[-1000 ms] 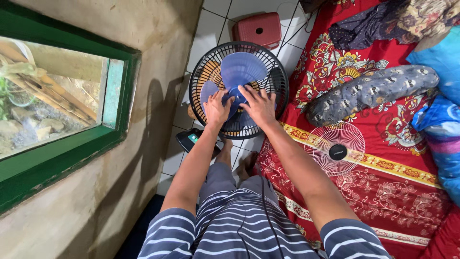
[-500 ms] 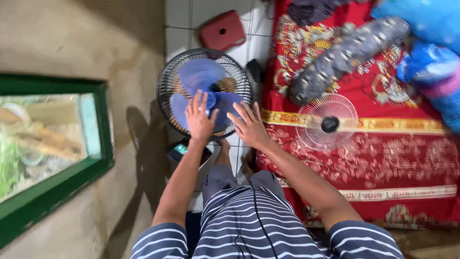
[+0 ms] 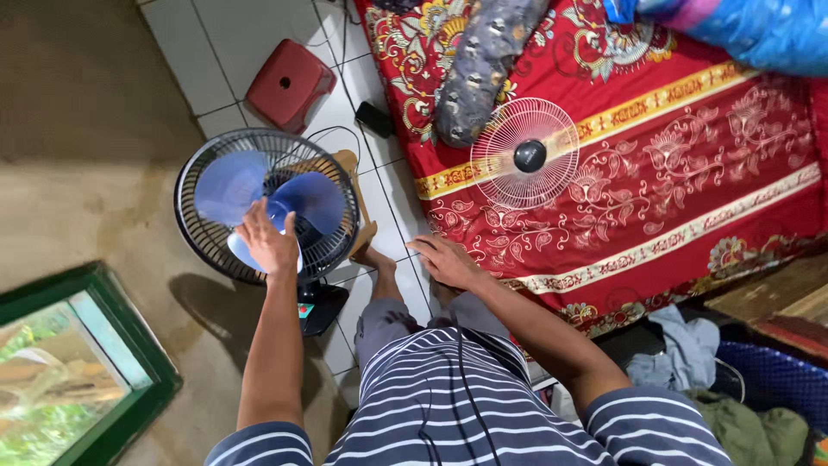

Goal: The person assembles an electric fan by hand. They attach the fan blades to the motor hub, then fit the front and rear wire cages onto the fan head, securing the assembly.

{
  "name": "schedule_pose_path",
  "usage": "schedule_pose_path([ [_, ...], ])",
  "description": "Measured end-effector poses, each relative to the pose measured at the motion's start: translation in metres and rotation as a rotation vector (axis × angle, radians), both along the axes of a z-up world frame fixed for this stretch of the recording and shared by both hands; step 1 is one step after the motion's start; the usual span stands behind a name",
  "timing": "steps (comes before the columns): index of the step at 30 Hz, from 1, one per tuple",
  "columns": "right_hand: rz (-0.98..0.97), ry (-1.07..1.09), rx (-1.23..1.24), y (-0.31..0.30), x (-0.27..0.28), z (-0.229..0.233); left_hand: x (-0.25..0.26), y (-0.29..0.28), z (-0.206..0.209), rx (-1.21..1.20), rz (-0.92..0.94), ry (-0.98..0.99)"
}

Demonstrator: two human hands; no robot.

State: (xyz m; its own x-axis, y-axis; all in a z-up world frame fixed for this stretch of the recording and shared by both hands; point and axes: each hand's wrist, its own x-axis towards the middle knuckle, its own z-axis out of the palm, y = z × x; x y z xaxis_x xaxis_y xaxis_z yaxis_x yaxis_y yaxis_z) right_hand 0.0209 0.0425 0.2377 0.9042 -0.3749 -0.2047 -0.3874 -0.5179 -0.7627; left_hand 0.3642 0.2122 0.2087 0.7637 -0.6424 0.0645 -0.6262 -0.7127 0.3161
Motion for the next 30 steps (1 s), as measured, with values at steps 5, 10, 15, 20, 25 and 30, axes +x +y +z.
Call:
schedule_pose_path([
  [5,-0.078,0.279,0.229,-0.009,-0.017,-0.003,0.002,0.001,-0.01,0.079,0.173,0.017],
  [10,-0.102,0.189,0.072,-0.014,-0.069,-0.022,0.023,-0.001,-0.048,0.095,0.43,0.118],
  [15,-0.149,0.495,0.175,-0.015,-0.116,-0.042,0.037,0.006,-0.079,0.031,0.575,0.199],
  [20,-0.206,0.369,0.196,-0.01,-0.134,-0.054,0.03,0.022,-0.083,0.13,0.733,0.349],
  [25,-0.197,0.217,0.14,-0.011,-0.114,-0.055,0.014,0.027,-0.061,0.157,0.8,0.366],
  [30,-0.184,0.261,0.247,-0.014,-0.087,-0.041,-0.008,0.03,-0.03,0.102,0.62,0.227],
])
